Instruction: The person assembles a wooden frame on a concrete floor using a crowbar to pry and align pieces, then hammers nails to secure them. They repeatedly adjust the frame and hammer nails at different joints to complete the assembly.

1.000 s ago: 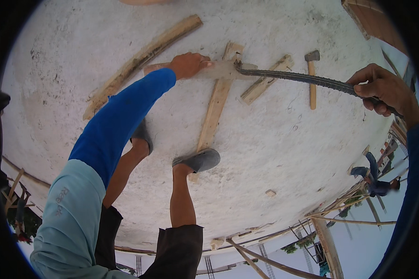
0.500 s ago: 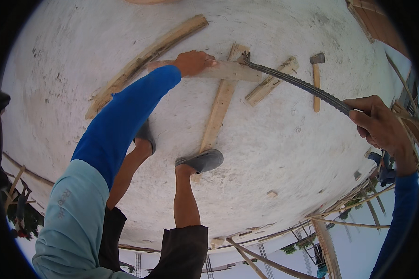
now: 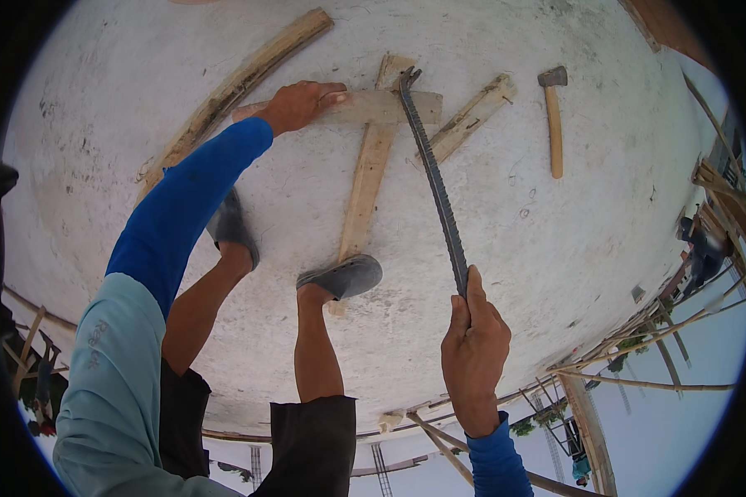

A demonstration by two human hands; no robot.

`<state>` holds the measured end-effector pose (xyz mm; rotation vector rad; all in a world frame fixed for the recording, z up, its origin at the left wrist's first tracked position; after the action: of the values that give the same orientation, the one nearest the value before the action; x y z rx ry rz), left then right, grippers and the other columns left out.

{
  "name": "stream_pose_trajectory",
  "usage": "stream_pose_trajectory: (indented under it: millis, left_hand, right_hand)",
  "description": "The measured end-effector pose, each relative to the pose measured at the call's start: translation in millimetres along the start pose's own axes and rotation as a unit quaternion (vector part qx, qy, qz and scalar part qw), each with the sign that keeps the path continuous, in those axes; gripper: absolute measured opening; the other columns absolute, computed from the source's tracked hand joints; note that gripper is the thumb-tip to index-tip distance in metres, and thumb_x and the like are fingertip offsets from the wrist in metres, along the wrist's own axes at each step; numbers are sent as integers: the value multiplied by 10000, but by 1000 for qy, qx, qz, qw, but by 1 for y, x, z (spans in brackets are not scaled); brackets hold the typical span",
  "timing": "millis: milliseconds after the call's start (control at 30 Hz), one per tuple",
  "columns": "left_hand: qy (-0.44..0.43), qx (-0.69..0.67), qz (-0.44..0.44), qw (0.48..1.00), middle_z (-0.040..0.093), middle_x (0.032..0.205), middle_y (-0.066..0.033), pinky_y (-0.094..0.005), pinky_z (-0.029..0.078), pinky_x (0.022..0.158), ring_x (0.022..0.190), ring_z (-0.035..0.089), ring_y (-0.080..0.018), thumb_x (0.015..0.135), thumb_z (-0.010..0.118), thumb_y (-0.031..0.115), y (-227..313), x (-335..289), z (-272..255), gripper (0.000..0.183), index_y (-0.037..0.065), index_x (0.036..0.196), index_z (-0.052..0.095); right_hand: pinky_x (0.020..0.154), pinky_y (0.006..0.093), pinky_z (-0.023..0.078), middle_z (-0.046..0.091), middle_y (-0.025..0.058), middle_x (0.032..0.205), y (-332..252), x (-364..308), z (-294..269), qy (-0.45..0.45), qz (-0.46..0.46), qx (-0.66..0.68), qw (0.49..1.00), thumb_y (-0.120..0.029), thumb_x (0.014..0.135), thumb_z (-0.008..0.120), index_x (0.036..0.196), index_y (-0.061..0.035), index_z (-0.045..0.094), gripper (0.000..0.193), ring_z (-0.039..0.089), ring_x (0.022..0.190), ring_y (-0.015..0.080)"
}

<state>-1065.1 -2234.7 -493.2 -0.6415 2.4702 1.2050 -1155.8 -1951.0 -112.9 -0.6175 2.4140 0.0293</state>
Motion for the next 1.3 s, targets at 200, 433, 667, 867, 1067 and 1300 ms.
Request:
stream_pose_trajectory:
  millis: [200,433,667,867,1067,1300]
  left_hand:
    - [-32,0,-35,999,747,1318,-143,-517,560,1039,1235,687,-371,1137,353,596,3,2,-4,581,243,1498,642]
    - [-50,-9,-45,998,730,1362,-142,-531,549,1052,1270,671,-370,1136,403,572,10,-1,-11,550,228,1474,668]
    - [-73,-54,-14,996,737,1293,-206,-527,552,1047,1249,678,-392,1120,441,598,-7,8,-7,557,238,1478,671]
    - [181,-38,88,979,668,1154,-201,-482,535,1054,1150,641,-369,1102,615,308,34,29,-26,367,218,1448,697]
    - [30,328,231,915,625,1311,-165,-487,527,1066,1261,600,-312,1043,682,191,107,87,-29,496,188,1531,591]
    - [177,426,333,822,681,1338,-197,-506,515,1022,1281,622,-345,1016,681,219,116,90,-70,357,64,1338,694]
  right_hand:
    - [561,415,509,672,169,813,-17,-25,61,72,-3,0,997,-104,1070,652,1505,5,603,451,673,656,297]
    - [632,435,529,664,152,890,-20,-47,146,126,20,61,990,-110,1078,634,1544,-9,561,482,669,748,307]
    - [945,475,597,604,321,1473,15,-39,314,122,21,249,961,-194,1151,501,1628,59,364,557,677,1259,464]
    - [1047,513,547,517,321,1566,52,-10,373,38,35,340,939,-248,1174,439,1669,31,269,593,589,1373,470]
    - [1011,490,576,583,291,1525,71,-16,332,72,-1,329,942,-203,1156,485,1639,31,380,547,659,1299,448]
    - [781,422,593,739,279,1275,77,-84,236,84,12,269,959,-101,1089,582,1551,65,518,495,776,971,352]
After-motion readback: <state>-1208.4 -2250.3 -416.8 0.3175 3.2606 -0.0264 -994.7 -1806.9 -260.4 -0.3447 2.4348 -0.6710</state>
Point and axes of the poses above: each hand's wrist, its own x-axis towards the middle knuckle, its own z-axis out of the palm, y = z × x, the point moved 3 cm from there along x, towards the middle knuckle
